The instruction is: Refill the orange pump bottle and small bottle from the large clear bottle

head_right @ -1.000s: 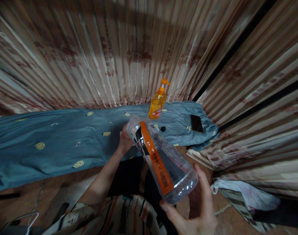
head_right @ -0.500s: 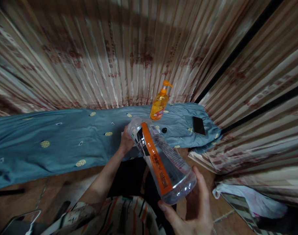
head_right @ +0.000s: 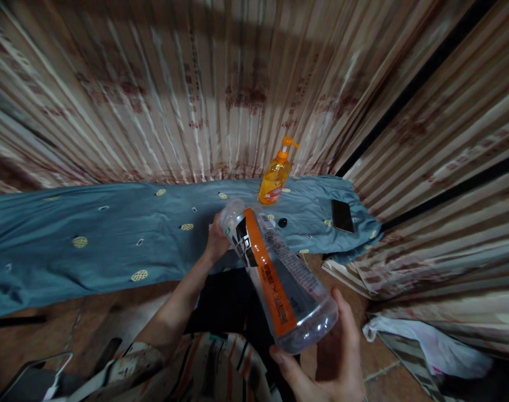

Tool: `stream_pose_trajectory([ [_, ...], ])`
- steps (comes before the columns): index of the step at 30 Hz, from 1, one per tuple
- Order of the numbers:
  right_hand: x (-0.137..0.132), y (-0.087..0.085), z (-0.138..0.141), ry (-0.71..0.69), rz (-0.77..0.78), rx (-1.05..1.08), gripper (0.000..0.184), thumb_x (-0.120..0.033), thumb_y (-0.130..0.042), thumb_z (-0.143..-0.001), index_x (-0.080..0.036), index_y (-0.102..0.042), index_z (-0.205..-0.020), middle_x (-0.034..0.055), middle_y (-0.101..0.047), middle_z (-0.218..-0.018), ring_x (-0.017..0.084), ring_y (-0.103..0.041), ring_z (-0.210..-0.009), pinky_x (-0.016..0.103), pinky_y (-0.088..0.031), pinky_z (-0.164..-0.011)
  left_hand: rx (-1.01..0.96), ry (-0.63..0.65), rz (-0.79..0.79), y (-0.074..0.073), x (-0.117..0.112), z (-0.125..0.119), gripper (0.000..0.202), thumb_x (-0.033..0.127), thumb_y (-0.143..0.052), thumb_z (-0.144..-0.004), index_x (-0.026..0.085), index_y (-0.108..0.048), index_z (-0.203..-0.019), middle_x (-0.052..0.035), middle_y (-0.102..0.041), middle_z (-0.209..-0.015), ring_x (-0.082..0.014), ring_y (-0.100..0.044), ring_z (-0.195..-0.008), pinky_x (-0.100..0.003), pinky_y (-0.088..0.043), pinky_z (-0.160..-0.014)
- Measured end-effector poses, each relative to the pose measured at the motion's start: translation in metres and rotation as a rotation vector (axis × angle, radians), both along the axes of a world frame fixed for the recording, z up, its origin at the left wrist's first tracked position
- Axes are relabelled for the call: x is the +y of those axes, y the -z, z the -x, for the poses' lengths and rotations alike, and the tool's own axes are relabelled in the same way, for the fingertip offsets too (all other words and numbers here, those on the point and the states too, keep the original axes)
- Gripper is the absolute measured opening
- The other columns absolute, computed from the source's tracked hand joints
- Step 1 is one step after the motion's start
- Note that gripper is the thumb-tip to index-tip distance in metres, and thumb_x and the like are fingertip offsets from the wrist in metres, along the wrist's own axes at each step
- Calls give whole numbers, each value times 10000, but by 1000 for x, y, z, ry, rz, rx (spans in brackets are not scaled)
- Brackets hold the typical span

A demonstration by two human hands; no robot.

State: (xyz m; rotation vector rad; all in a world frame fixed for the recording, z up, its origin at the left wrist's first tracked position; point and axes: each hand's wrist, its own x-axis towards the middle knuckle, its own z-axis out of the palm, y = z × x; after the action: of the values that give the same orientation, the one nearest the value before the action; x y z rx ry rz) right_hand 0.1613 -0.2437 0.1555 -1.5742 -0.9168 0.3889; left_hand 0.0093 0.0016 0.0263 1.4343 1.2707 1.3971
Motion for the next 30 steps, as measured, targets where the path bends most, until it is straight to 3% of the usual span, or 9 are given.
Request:
stream_pose_trajectory([
  [4, 0, 7, -7, -59, -86, -98, 971, -300, -939, -657, -363, -503, -1522, 80, -593, -1445, 287, -646, -1156, 383, -548, -901, 23, 11, 0, 0, 0, 0, 530, 320, -817, -726, 188, -586, -1184, -78, -729, -1081, -244, -711, -970, -391, -570, -887],
  [11, 0, 13, -8, -38, -96, -60, 1019, -315, -937, -658, -315, -457, -1557, 112, -601, -1409, 292, -637, -1211, 349, -577, -894, 39, -4, 17, -1, -1, 1, 492, 302, -777, -766, 204, -602, -1215, -73, -732, -1080, -244, -713, -980, -400, -569, -905],
  [17, -1, 18, -24, -129, -172, -191, 978, -196, -927, -668, -325, -490, -1533, 67, -646, -1334, 221, -669, -1162, 263, -585, -902, 35, 10, 26, -2, -1, 1, 536, 281, -788, -737, 196, -599, -1231, -96, -731, -1125, -265, -716, -1012, -427, -574, -930],
  [23, 2, 10, -24, -149, -186, -332, 969, -218, -905, -704, -299, -457, -1559, 74, -682, -1237, 228, -702, -1021, 291, -611, -787, 25, 3, 11, 2, 1, 0, 530, 329, -781, -746, 190, -597, -1223, -106, -733, -1102, -270, -715, -994, -434, -572, -918],
  [30, 2, 13, -22, -121, -165, -265, 968, -245, -916, -695, -321, -467, -1549, 76, -691, -1258, 241, -696, -1063, 316, -599, -824, 51, -30, 10, 5, 2, 0, 580, 342, -776, -725, 175, -577, -1244, -127, -726, -1120, -284, -713, -995, -444, -570, -911],
])
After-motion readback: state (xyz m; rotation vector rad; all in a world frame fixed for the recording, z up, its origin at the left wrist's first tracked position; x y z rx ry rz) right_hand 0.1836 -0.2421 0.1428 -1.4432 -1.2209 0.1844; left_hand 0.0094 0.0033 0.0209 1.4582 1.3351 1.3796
